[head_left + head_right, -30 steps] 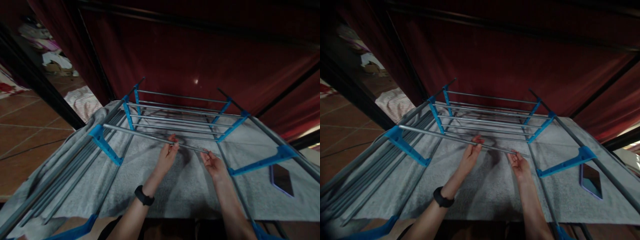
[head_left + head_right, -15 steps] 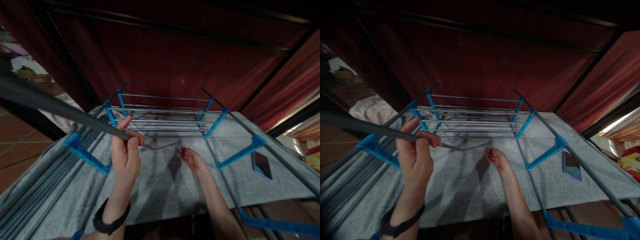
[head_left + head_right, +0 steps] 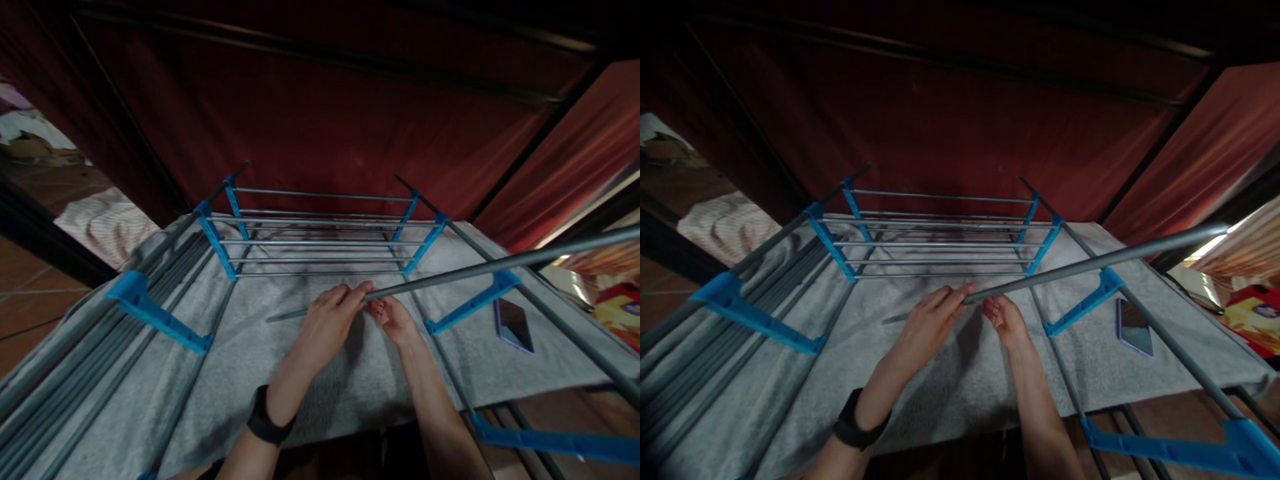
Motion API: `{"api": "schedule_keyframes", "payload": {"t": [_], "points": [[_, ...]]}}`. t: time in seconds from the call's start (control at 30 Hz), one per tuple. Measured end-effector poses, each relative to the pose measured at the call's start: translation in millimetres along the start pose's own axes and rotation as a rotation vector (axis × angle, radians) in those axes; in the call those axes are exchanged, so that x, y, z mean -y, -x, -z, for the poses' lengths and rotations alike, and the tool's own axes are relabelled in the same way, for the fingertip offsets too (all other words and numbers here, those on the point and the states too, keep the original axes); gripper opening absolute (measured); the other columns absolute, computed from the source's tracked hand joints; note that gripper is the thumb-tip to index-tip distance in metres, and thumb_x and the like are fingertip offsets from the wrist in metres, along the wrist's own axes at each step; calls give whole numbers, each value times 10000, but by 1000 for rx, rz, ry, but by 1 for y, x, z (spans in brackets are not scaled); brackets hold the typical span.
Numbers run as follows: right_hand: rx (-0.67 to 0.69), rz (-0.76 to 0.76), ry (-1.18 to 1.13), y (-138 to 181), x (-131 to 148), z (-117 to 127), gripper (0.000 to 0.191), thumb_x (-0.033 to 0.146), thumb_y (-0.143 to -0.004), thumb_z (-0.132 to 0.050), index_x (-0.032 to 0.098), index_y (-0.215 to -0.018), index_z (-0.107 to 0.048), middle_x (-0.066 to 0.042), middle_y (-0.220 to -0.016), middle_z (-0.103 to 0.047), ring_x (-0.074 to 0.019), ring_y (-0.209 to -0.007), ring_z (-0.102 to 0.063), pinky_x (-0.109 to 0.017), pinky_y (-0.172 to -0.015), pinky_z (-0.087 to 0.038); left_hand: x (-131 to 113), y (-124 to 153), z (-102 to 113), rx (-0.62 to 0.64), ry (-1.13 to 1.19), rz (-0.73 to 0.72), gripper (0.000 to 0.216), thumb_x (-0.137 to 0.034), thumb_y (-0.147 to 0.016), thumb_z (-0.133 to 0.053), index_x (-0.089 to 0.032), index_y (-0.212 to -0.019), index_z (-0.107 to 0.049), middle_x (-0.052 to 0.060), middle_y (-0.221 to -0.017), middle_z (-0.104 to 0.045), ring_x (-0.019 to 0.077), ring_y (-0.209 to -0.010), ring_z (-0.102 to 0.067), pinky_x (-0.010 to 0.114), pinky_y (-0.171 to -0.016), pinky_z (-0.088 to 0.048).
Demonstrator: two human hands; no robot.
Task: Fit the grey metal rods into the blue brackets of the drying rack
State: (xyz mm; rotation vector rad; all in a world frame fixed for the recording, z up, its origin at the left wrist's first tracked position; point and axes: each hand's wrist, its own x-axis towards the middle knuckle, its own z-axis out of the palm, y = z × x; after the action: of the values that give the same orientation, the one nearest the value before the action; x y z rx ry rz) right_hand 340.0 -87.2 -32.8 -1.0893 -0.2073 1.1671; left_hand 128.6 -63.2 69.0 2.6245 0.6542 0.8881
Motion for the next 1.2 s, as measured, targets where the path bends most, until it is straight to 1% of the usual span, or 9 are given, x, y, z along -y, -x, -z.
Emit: {"api": "schedule_keyframes", "payload": {"t": [0.1,0.23,0.37,0.43,0.6,0.77,0.83,0.93,1.2], "points": [[12,44,-38,-1,6,6,118,163,-756,-753,219,-856,-728,-10,-809,-783,-137,-696,-708,-234,-648,-593,-1,3,-6,83,-69,-55,589,-102,-1021,-490,-315,-1567,-434,35,-1114,-684,208,-1012,-674,381,-956,-554],[35,60,-61,-1,12,12,200,128,-680,-801,224,-847,-743,-1,-792,-783,-130,-674,-700,-219,-625,-586,3,4,2,61,-119,-75,596,-73,-1008,-499,-313,-1552,-459,31,-1101,-686,213,-1016,-661,393,-963,-532],[-51,18,-49,2,14,11,116,138,-752,-741,216,-838,-733,-29,-815,-790,-133,-717,-726,-224,-693,-609,35,7,8,40,-210,33,504,-92,-1025,-465,-265,-1490,-552,58,-1089,-696,215,-971,-672,370,-919,-530],[-49,11,-41,4,16,10,111,141,-784,-706,211,-864,-737,-41,-848,-798,-129,-732,-730,-222,-714,-611,53,11,8,41,-272,116,490,-98,-1025,-453,-255,-1472,-580,69,-1084,-702,223,-948,-678,365,-898,-528],[-53,47,-52,7,20,8,157,140,-793,-688,216,-920,-740,-36,-882,-807,-132,-760,-740,-226,-710,-616,81,23,2,144,-367,234,514,-82,-1010,-427,-249,-1462,-604,84,-1089,-716,241,-950,-698,382,-919,-513],[-63,146,-158,6,26,9,143,107,-770,-714,223,-853,-703,-9,-837,-792,-145,-805,-762,-256,-788,-645,91,30,-7,243,-387,250,528,-78,-1010,-399,-234,-1477,-592,96,-1110,-723,247,-995,-702,390,-951,-503],[-69,172,-180,5,29,10,164,87,-771,-704,221,-865,-703,-12,-876,-801,-145,-815,-769,-259,-798,-650,92,31,-10,274,-390,260,539,-73,-1009,-393,-239,-1484,-587,97,-1128,-725,244,-999,-706,388,-959,-503],[-95,209,-195,3,33,13,163,78,-815,-684,218,-894,-710,-19,-932,-813,-132,-811,-770,-256,-794,-653,94,30,-13,308,-388,272,529,-79,-1015,-387,-235,-1474,-600,102,-1151,-732,247,-1021,-716,390,-982,-504],[-235,199,-181,-2,36,21,203,43,-866,-698,229,-789,-672,36,-817,-792,-94,-706,-746,-213,-712,-643,104,32,-16,326,-251,359,418,-212,-1018,-507,-245,-1405,-662,92,-1289,-743,275,-1105,-729,380,-984,-537]]}}
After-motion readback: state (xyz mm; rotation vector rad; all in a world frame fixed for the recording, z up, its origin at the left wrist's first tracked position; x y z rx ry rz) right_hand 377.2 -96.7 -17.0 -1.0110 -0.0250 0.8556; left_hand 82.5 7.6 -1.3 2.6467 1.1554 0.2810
